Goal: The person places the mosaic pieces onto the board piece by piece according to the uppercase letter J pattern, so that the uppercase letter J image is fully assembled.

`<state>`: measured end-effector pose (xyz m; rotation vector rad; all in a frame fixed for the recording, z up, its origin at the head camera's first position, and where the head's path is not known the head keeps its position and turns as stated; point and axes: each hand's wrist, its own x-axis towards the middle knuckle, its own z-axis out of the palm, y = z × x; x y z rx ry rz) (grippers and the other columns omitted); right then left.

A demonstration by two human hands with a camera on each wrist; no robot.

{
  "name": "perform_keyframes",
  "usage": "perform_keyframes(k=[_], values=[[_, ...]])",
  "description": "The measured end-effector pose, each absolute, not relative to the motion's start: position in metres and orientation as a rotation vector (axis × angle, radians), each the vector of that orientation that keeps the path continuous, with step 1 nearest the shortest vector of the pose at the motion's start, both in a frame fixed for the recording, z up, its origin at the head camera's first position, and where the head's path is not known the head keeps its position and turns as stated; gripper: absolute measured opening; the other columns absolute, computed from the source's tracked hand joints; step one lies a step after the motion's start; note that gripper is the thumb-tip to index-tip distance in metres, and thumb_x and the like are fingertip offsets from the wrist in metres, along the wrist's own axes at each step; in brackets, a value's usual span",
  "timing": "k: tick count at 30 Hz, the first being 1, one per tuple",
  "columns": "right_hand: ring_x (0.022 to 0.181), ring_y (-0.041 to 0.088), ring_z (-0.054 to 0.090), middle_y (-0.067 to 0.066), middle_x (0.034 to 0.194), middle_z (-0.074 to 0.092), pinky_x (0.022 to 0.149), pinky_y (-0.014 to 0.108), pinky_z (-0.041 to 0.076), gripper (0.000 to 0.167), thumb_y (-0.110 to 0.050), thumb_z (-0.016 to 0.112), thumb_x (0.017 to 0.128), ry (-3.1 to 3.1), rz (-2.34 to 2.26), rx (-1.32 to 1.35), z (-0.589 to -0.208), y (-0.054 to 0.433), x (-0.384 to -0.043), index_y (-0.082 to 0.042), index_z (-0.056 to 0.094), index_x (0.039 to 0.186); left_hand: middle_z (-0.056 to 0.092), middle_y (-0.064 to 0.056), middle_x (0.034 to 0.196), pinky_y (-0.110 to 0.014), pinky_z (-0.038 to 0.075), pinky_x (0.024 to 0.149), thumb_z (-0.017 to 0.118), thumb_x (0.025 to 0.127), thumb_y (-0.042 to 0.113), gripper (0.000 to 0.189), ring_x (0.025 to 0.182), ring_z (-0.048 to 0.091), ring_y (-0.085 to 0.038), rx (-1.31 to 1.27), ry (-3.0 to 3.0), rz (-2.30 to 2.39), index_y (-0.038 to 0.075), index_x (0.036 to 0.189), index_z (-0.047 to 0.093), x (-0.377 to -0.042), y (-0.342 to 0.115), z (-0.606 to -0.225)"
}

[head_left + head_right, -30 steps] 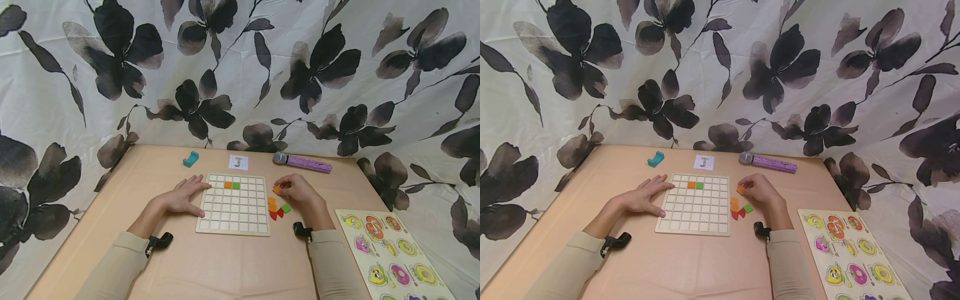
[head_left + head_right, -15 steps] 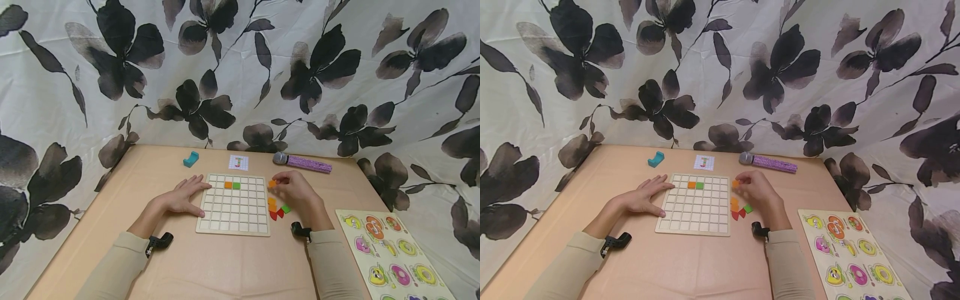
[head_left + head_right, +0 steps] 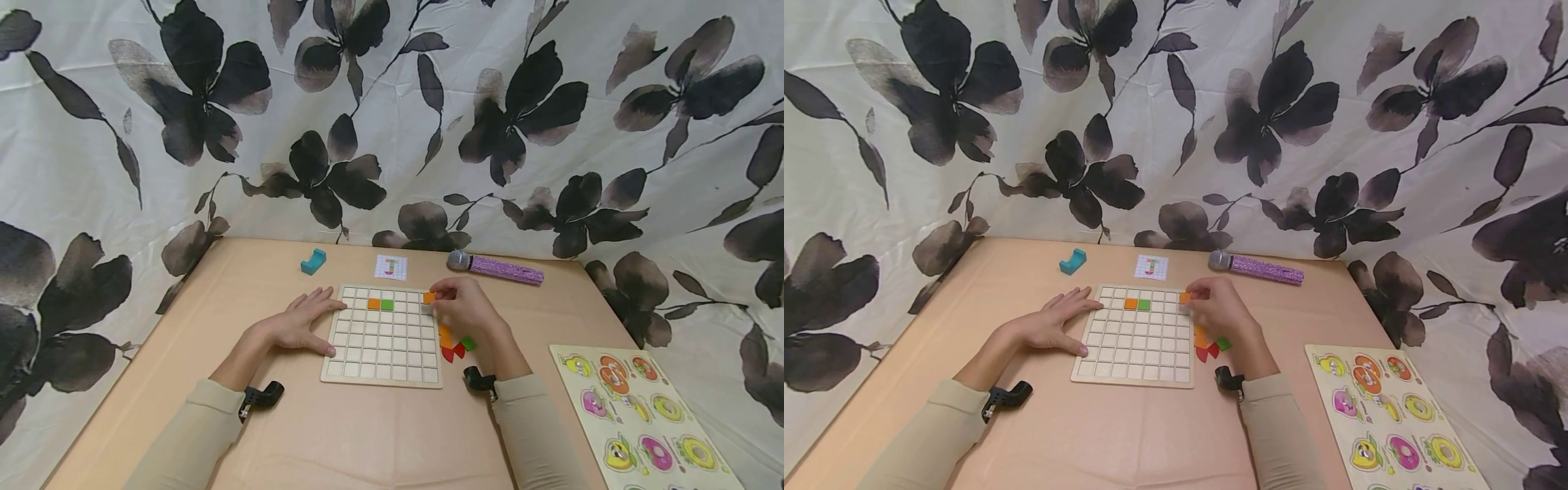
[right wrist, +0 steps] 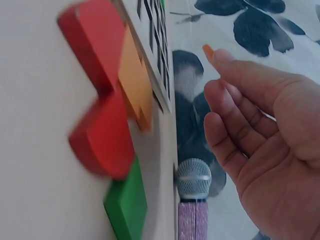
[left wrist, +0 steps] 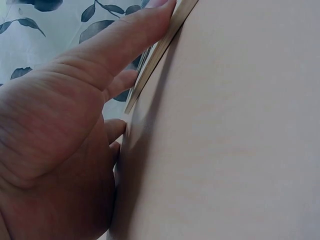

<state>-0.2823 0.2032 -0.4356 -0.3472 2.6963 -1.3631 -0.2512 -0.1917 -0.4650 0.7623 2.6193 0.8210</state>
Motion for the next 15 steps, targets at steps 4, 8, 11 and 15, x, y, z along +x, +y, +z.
perform_keyframes(k=[4, 8, 11, 15], values=[[0.091, 0.027, 0.061, 0.007, 0.097, 0.069, 0.080, 0.033, 0.054, 0.020, -0.012, 0.080, 0.092, 2.710, -1.355, -0.374, -0.437, 0.192, -0.284, -0.011, 0.077, 0.111, 0.009, -0.020, 0.175, -0.065, -0.003, 0.127, 0.087, 0.076, 0.058, 0.093, 0.162, 0.000, -0.042, 0.760, 2.624, 0.814, 0.023, 0.152, 0.047, -0.251, -0.191, -0.465], [0.088, 0.025, 0.061, 0.007, 0.095, 0.070, 0.078, 0.030, 0.055, 0.021, -0.012, 0.081, 0.091, 2.729, -1.355, -0.453, -0.437, 0.182, -0.287, -0.008, 0.076, 0.111, 0.009, -0.020, 0.175, -0.065, -0.003, 0.127, 0.087, 0.075, 0.058, 0.090, 0.162, -0.001, -0.042, 0.768, 2.625, 0.817, 0.023, 0.149, 0.050, -0.251, -0.190, -0.465], [0.085, 0.023, 0.062, 0.006, 0.093, 0.070, 0.076, 0.028, 0.055, 0.023, -0.011, 0.082, 0.090, 2.743, -1.346, -0.508, -0.438, 0.174, -0.288, -0.005, 0.076, 0.111, 0.009, -0.021, 0.174, -0.066, -0.002, 0.127, 0.088, 0.075, 0.057, 0.089, 0.162, 0.000, -0.043, 0.769, 2.628, 0.814, 0.022, 0.148, 0.050, -0.250, -0.189, -0.465], [0.080, 0.019, 0.061, 0.006, 0.090, 0.070, 0.071, 0.026, 0.054, 0.021, -0.009, 0.081, 0.090, 2.760, -1.338, -0.562, -0.441, 0.165, -0.290, -0.003, 0.077, 0.110, 0.009, -0.021, 0.174, -0.065, -0.002, 0.127, 0.088, 0.075, 0.057, 0.090, 0.162, 0.000, -0.042, 0.764, 2.626, 0.815, 0.023, 0.148, 0.050, -0.250, -0.189, -0.465]])
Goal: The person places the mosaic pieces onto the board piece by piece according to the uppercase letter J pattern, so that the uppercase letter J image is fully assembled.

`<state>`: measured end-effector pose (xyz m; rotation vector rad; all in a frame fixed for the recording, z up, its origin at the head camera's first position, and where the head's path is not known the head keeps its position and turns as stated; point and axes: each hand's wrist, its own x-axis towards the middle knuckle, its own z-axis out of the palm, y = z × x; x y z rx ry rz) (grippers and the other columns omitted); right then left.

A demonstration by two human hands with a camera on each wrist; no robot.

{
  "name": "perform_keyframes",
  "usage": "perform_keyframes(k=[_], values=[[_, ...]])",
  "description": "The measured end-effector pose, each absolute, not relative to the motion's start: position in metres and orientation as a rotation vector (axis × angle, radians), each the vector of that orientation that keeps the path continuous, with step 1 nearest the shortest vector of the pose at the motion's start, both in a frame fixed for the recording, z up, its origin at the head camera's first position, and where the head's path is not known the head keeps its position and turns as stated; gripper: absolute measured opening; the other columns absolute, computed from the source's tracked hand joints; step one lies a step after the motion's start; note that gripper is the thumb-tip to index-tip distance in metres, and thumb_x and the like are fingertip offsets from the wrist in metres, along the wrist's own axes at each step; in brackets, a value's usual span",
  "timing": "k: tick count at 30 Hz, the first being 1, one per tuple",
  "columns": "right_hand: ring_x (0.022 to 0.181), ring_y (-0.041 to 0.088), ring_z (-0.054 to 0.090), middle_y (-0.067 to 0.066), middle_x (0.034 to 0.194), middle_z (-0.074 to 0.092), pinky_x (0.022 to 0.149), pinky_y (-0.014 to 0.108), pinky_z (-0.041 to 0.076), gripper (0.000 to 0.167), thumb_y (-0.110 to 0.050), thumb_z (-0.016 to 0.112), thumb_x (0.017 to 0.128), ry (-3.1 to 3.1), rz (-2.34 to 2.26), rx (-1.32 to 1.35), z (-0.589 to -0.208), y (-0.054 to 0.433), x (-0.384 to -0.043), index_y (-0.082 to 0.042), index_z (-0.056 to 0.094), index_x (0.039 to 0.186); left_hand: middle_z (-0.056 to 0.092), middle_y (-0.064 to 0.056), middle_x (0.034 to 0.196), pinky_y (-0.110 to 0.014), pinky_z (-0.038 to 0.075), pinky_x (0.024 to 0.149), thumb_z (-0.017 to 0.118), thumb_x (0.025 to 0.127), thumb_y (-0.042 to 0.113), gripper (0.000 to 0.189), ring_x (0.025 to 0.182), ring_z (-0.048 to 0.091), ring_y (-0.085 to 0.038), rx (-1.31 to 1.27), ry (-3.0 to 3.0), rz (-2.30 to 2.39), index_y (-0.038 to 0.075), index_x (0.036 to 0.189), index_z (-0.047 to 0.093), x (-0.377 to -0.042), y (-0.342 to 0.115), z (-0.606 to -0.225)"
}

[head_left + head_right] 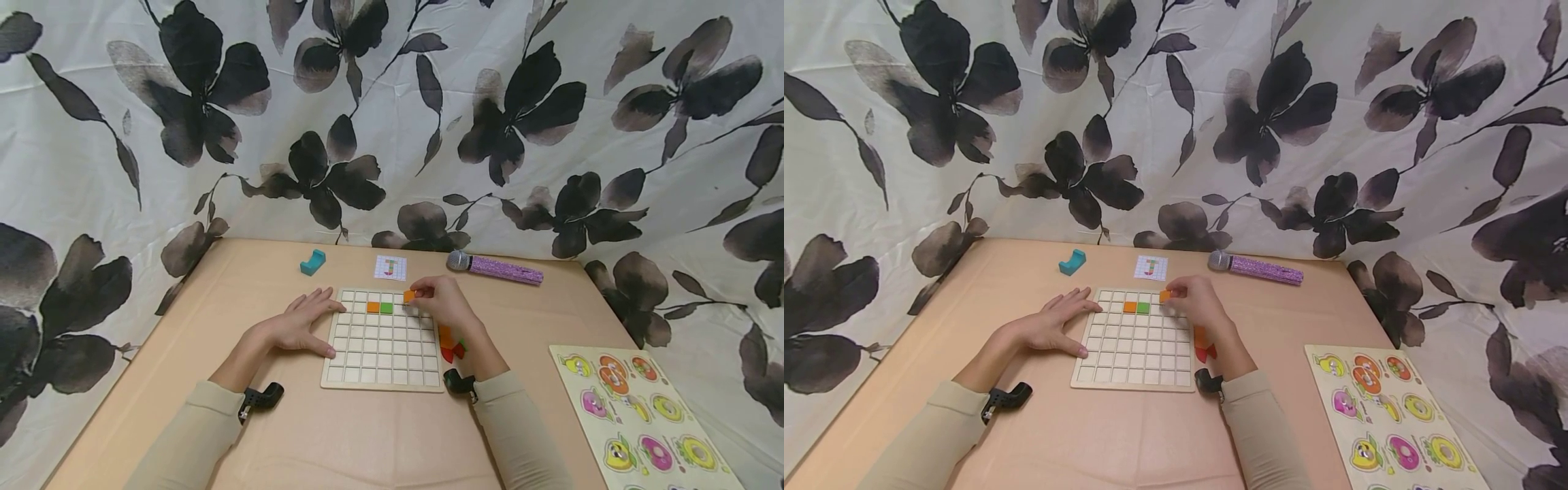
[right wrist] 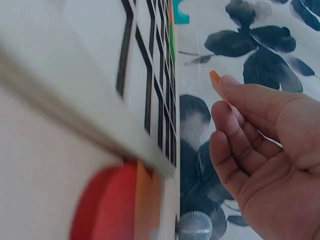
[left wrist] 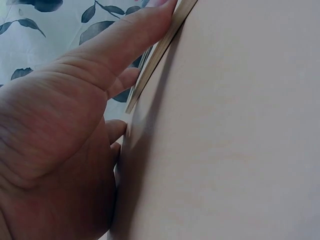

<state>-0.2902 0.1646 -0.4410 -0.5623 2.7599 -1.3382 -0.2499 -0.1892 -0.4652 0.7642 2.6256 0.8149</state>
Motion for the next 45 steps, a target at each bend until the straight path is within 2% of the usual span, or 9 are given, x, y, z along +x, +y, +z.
perform_keyframes(k=[20, 29, 45], values=[[0.078, 0.019, 0.058, 0.006, 0.088, 0.069, 0.068, 0.024, 0.050, 0.021, -0.009, 0.082, 0.089, 2.711, -1.371, -0.518, -0.442, 0.144, -0.288, -0.004, 0.077, 0.108, 0.010, -0.023, 0.174, -0.067, -0.002, 0.126, 0.088, 0.076, 0.055, 0.089, 0.161, 0.000, -0.045, 0.775, 2.623, 0.831, 0.019, 0.148, 0.050, -0.252, -0.191, -0.461], [0.078, 0.020, 0.059, 0.006, 0.087, 0.069, 0.069, 0.028, 0.051, 0.022, -0.007, 0.084, 0.086, 2.709, -1.353, -0.494, -0.451, 0.145, -0.292, -0.004, 0.078, 0.107, 0.010, -0.020, 0.174, -0.065, -0.002, 0.127, 0.088, 0.075, 0.058, 0.090, 0.162, 0.000, -0.043, 0.777, 2.615, 0.834, 0.022, 0.148, 0.050, -0.254, -0.191, -0.463], [0.078, 0.016, 0.060, 0.006, 0.088, 0.070, 0.070, 0.026, 0.051, 0.021, -0.006, 0.081, 0.089, 2.782, -1.184, -0.503, -0.454, 0.142, -0.291, -0.002, 0.077, 0.109, 0.009, -0.020, 0.175, -0.065, -0.003, 0.127, 0.088, 0.074, 0.059, 0.090, 0.162, 0.000, -0.042, 0.775, 2.619, 0.826, 0.024, 0.147, 0.050, -0.254, -0.192, -0.466]])
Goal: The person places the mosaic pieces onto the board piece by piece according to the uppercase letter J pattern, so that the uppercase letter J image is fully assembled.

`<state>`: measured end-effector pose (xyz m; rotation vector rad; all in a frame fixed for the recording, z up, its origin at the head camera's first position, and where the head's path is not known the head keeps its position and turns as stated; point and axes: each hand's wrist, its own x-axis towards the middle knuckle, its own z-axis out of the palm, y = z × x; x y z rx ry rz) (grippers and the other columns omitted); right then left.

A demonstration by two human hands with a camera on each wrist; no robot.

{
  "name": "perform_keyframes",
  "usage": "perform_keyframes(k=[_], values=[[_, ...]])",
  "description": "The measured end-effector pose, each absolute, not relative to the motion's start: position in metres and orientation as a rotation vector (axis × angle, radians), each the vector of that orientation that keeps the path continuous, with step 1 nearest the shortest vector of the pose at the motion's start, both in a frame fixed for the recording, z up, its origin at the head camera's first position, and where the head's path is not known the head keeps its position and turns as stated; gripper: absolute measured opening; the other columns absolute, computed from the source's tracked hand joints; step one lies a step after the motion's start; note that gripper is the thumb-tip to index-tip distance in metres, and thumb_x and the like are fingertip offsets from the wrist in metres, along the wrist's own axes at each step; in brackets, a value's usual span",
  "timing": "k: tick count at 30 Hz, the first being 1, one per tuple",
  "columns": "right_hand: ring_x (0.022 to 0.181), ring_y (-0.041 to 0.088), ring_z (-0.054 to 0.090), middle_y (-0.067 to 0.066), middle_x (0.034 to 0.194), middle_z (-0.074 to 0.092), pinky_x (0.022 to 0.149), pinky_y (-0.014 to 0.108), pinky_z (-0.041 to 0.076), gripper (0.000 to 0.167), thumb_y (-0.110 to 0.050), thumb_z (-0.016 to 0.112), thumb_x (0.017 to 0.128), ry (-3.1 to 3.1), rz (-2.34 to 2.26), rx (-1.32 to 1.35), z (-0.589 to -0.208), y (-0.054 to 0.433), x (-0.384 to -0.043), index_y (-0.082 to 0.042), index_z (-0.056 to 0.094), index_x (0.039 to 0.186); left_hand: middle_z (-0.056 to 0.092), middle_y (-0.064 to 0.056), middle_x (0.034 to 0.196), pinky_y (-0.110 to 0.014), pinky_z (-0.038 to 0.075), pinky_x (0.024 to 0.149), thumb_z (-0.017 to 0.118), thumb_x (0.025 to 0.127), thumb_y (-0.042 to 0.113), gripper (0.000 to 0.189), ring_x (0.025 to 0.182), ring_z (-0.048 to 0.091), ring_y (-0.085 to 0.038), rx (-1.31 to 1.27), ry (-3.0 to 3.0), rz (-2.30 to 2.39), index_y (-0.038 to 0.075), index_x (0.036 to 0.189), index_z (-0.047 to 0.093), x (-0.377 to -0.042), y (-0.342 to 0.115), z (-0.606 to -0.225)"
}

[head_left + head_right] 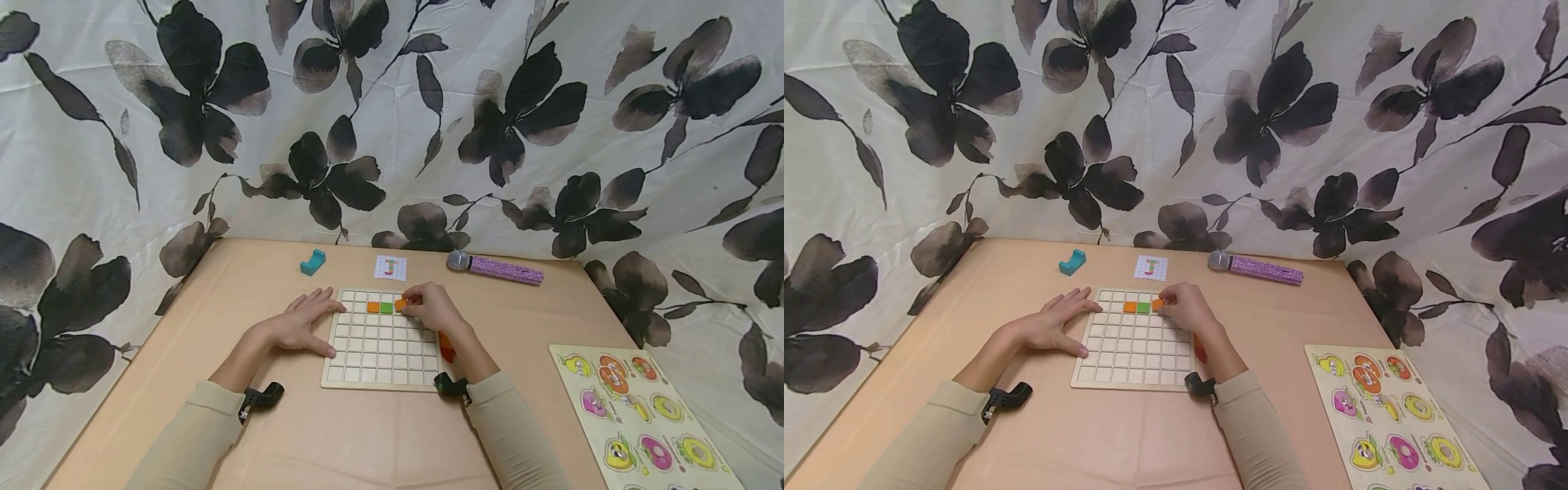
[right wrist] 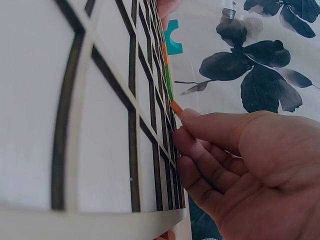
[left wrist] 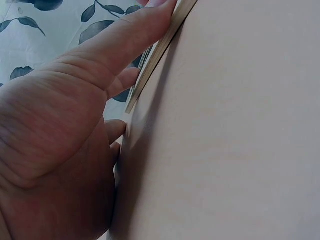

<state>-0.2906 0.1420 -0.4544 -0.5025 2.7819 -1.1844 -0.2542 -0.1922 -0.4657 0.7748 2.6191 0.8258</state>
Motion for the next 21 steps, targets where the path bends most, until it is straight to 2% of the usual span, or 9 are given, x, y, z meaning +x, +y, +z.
perform_keyframes(k=[13, 21], values=[[0.083, 0.017, 0.058, 0.003, 0.091, 0.070, 0.076, 0.029, 0.050, 0.023, -0.009, 0.082, 0.089, 2.800, -1.074, -0.514, -0.4568, 0.1401, -0.2904, -0.005, 0.078, 0.111, 0.009, -0.020, 0.175, -0.064, -0.003, 0.127, 0.088, 0.074, 0.059, 0.089, 0.162, 0.000, -0.042, 0.777, 2.612, 0.842, 0.023, 0.147, 0.050, -0.2539, -0.1924, -0.4651], [0.085, 0.019, 0.056, 0.003, 0.090, 0.067, 0.075, 0.030, 0.048, 0.024, -0.011, 0.081, 0.090, 2.814, -1.039, -0.518, -0.4576, 0.1406, -0.2899, -0.005, 0.078, 0.113, 0.009, -0.020, 0.175, -0.065, -0.003, 0.127, 0.088, 0.074, 0.059, 0.089, 0.162, -0.001, -0.042, 0.776, 2.611, 0.836, 0.023, 0.147, 0.050, -0.2545, -0.1928, -0.4651]])
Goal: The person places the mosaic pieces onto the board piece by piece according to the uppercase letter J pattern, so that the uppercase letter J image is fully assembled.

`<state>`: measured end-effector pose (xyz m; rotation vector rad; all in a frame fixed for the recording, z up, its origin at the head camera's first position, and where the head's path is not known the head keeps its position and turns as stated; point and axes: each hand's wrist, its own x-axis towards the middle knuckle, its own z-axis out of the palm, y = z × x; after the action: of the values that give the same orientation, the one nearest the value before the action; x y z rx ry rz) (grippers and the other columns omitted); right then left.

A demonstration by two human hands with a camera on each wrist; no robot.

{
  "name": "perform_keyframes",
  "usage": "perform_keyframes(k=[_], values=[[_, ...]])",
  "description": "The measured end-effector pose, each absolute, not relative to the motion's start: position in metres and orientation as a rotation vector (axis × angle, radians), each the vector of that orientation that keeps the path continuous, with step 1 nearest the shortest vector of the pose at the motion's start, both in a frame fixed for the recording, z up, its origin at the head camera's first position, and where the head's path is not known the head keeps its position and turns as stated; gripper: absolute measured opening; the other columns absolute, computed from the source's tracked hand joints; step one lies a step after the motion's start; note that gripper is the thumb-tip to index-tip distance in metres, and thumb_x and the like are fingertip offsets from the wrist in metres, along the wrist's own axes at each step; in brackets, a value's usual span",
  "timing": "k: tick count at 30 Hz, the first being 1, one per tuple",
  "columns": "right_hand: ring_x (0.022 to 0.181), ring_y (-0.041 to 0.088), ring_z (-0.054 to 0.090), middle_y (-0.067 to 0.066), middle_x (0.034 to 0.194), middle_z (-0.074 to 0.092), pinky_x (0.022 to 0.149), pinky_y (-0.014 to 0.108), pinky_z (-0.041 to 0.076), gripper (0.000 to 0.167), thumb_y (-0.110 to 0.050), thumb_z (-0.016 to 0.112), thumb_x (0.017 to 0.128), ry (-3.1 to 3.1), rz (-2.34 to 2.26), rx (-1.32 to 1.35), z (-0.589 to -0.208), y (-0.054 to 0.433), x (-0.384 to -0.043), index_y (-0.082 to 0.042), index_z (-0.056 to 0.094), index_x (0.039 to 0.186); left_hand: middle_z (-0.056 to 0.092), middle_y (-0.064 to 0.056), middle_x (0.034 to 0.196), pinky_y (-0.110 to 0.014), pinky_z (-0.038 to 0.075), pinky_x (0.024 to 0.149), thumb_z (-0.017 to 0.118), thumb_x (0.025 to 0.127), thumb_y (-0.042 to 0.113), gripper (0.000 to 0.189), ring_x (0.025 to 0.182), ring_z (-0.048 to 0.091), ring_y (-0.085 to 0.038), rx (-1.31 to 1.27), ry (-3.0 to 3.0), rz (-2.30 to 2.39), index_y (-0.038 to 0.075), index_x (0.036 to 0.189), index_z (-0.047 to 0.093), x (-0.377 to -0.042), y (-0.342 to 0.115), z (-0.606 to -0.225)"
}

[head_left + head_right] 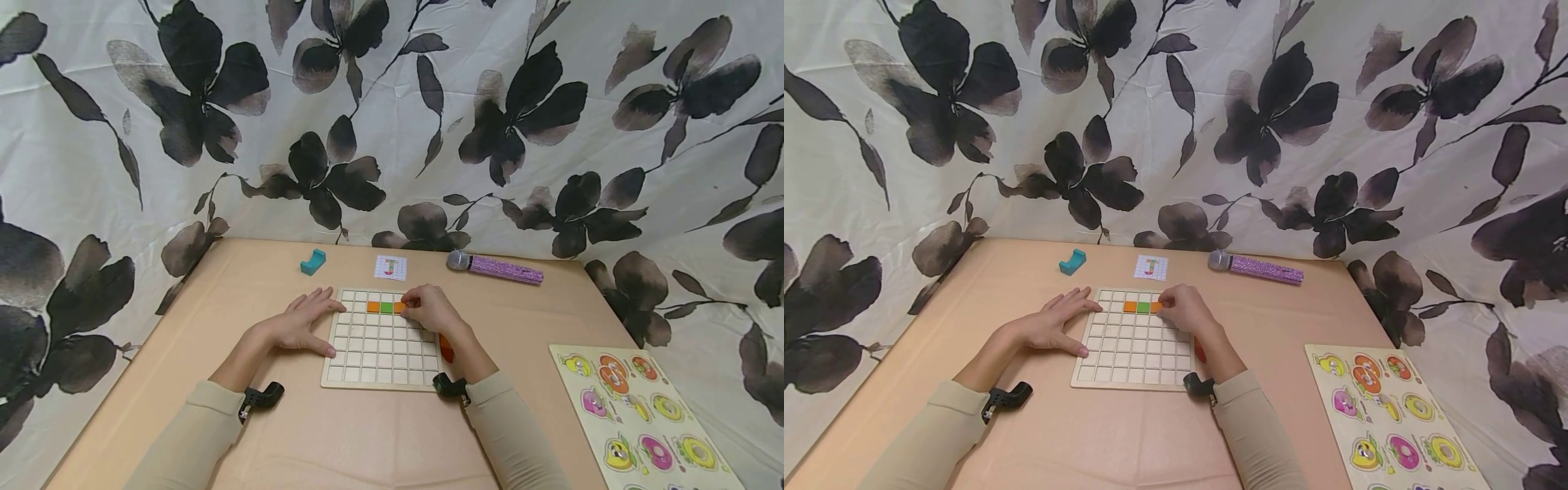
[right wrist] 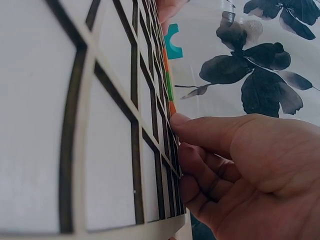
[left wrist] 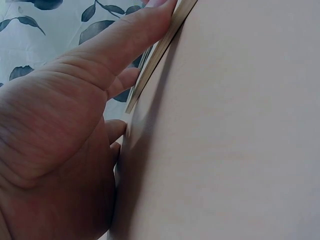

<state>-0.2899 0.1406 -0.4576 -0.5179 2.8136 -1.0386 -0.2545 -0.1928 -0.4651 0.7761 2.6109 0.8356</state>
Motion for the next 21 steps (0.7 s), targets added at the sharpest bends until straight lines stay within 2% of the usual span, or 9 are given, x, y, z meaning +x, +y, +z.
perform_keyframes(k=[21], values=[[0.080, 0.018, 0.055, 0.002, 0.084, 0.067, 0.070, 0.028, 0.046, 0.026, -0.011, 0.083, 0.089, 2.802, -1.001, -0.527, -0.4560, 0.1395, -0.2889, -0.003, 0.078, 0.114, 0.010, -0.023, 0.174, -0.066, -0.002, 0.127, 0.088, 0.075, 0.056, 0.089, 0.161, 0.001, -0.045, 0.780, 2.623, 0.839, 0.021, 0.148, 0.050, -0.2543, -0.1928, -0.4658]])
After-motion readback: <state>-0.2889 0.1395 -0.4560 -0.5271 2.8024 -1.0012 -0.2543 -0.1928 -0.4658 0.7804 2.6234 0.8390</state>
